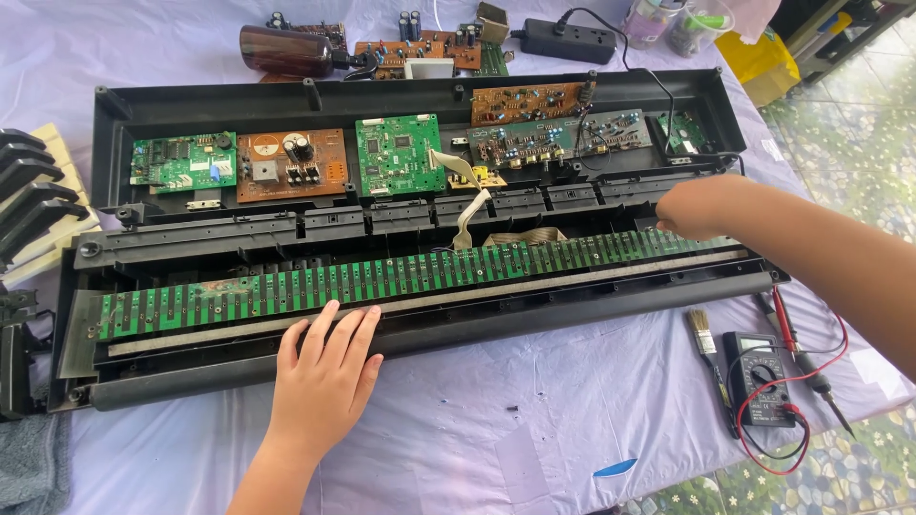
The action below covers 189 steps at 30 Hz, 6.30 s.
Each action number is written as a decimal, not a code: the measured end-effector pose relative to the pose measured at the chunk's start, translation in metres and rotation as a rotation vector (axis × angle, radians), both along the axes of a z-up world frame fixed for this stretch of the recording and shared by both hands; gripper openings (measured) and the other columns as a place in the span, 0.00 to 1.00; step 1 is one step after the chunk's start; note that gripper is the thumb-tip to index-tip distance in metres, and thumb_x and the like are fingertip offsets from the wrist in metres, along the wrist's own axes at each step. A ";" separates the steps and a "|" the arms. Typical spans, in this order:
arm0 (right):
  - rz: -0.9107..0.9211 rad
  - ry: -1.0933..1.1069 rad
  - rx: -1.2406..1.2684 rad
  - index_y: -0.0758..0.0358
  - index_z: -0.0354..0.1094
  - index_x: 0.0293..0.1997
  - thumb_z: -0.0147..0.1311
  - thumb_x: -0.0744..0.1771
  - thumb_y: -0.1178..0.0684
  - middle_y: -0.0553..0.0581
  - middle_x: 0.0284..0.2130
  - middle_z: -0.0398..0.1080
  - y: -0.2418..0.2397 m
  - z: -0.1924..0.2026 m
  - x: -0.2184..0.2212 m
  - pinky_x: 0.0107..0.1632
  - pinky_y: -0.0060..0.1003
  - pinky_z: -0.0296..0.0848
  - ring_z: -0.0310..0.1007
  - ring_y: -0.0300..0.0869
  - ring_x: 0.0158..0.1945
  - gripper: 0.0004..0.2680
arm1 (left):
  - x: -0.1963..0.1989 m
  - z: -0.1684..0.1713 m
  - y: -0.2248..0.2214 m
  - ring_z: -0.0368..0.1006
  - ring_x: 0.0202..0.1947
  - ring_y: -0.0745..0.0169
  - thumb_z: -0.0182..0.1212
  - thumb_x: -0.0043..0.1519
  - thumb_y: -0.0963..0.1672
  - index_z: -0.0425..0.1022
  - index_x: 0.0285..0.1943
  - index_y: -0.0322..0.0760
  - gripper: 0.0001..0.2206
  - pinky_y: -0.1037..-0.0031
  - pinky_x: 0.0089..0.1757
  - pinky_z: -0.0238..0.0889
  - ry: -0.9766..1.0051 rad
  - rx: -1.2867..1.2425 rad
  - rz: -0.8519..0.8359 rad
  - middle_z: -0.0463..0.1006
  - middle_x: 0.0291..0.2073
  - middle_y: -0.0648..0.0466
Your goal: Screwing and unscrewing circuit boards inside an electronic keyboard during a repair or assembly process.
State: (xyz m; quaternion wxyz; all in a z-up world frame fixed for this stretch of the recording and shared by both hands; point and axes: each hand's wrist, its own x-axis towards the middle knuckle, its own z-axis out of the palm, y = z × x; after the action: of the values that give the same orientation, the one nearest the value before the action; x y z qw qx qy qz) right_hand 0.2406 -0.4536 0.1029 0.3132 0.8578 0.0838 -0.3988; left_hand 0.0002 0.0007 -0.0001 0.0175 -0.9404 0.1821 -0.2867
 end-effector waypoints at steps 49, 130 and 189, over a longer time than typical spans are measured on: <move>0.453 -0.010 -0.175 0.45 0.69 0.51 0.44 0.71 0.52 0.37 0.35 0.76 -0.014 -0.012 0.007 0.37 0.30 0.77 0.76 0.34 0.37 0.07 | -0.001 -0.002 0.000 0.67 0.64 0.56 0.47 0.69 0.51 0.71 0.69 0.47 0.21 0.61 0.58 0.59 -0.011 -0.006 -0.001 0.76 0.58 0.63; -0.257 -1.384 1.326 0.70 0.67 0.54 0.48 0.73 0.61 0.67 0.37 0.74 -0.007 -0.095 -0.078 0.41 0.50 0.78 0.77 0.59 0.41 0.05 | 0.249 0.082 -0.315 0.81 0.50 0.52 0.48 0.73 0.45 0.71 0.62 0.46 0.11 0.61 0.52 0.75 0.731 -0.707 -0.993 0.83 0.44 0.50; -0.227 -1.464 1.420 0.71 0.65 0.47 0.47 0.74 0.61 0.61 0.33 0.62 -0.005 -0.087 -0.088 0.42 0.44 0.69 0.63 0.50 0.34 0.03 | 0.225 0.070 -0.347 0.83 0.44 0.49 0.55 0.68 0.41 0.74 0.59 0.43 0.11 0.61 0.44 0.79 0.609 -0.828 -0.841 0.84 0.40 0.50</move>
State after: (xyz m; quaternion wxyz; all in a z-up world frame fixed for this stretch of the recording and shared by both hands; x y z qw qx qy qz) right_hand 0.1522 -0.4590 0.0159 -0.3322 0.8810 0.0071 0.3368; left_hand 0.2249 -0.3467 0.0701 -0.5111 -0.7572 0.4051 -0.0366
